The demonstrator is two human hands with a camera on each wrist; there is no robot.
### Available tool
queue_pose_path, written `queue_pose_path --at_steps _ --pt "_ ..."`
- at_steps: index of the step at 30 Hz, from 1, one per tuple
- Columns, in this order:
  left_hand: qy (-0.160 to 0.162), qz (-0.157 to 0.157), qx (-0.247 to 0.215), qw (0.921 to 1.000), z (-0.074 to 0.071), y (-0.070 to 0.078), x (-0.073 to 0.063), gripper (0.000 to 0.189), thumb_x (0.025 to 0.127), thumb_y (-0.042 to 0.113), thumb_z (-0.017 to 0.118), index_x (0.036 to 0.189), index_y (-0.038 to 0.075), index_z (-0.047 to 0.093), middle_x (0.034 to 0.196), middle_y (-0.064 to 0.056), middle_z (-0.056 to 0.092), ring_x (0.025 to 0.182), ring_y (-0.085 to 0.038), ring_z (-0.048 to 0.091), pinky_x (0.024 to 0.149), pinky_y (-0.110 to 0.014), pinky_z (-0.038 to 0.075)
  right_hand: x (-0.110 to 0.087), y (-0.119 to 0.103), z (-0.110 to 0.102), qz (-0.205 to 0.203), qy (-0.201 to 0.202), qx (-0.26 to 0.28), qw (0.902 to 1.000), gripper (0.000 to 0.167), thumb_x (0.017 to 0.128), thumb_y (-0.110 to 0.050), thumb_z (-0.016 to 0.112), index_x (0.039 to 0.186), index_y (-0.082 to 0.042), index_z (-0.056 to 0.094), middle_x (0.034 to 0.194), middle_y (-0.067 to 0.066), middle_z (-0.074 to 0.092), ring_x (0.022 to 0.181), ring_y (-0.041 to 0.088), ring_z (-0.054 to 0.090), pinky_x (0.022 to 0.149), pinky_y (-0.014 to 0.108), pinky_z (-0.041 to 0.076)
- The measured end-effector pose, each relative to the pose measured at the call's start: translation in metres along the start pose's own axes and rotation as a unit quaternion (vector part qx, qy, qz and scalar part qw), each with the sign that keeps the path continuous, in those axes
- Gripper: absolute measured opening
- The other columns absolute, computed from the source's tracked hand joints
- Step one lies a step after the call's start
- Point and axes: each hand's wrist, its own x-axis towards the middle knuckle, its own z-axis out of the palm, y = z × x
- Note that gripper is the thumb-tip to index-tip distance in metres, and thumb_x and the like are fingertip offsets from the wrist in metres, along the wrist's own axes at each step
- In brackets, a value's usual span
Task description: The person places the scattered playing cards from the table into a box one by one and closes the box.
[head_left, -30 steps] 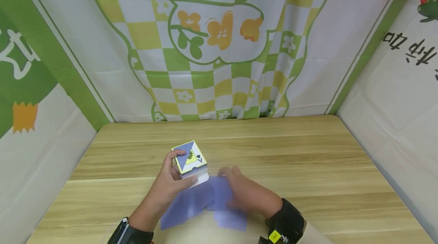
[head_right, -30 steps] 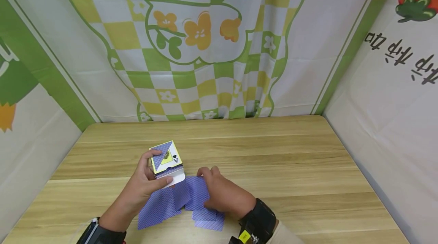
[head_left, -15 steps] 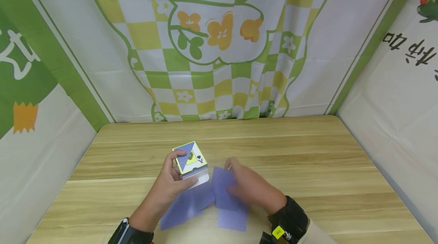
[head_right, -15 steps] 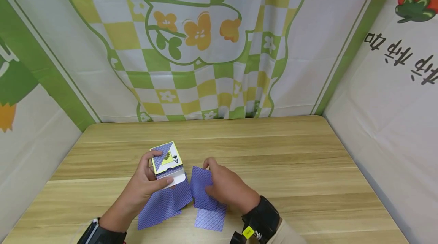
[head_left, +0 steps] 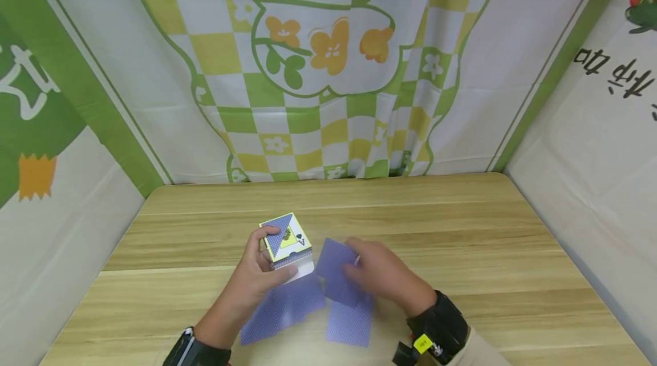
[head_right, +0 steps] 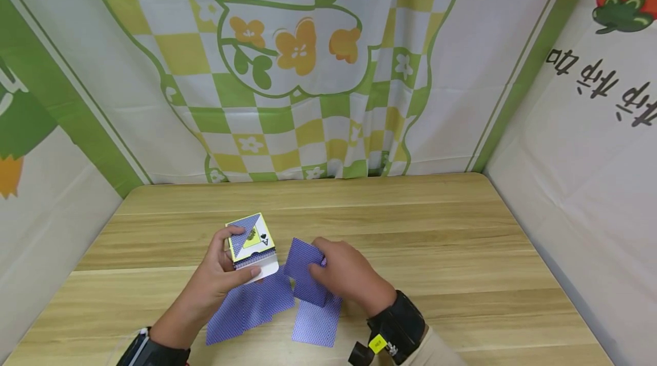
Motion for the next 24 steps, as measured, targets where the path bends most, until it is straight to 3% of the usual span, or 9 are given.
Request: queue_pose_path --at_steps 12,16,24 --pt "0.001 0.0 -0.006 1.0 0.0009 0.0002 -0.0007 0.08 0.084 -0.013 0.067 0.141 0.016 0.021 0.115 -0.021 0.056 0.096 -0.02 0.069 0.08 -0.028 0.057 0.0033 0.0019 -0.0052 0.032 0.04 0.02 0.9985 0.009 0.096 -0.018 0.067 0.105 -0.015 0.066 0.093 -0.003 0.069 0.074 0.008 0.061 0.06 0.028 0.052" --pt "0.003 -0.003 -0.004 1.0 0.0006 -0.0004 -0.0001 0.08 0.084 -0.012 0.068 0.142 0.017 0.021 0.117 -0.022 0.055 0.097 -0.022 0.069 0.081 -0.028 0.057 0.0037 0.0011 -0.0062 0.025 0.044 0.018 0.9985 0.007 0.096 -0.017 0.068 0.102 -0.014 0.065 0.09 -0.002 0.067 0.074 0.009 0.06 0.06 0.028 0.051" --pt "-0.002 -0.004 -0.002 1.0 0.0003 -0.0014 0.0005 0.08 0.084 -0.012 0.067 0.141 0.019 0.021 0.118 -0.023 0.055 0.097 -0.022 0.069 0.081 -0.028 0.057 0.0032 0.0006 -0.0051 0.023 0.037 0.009 0.999 0.011 0.097 -0.018 0.067 0.107 -0.015 0.068 0.096 -0.004 0.068 0.088 0.01 0.063 0.072 0.031 0.054"
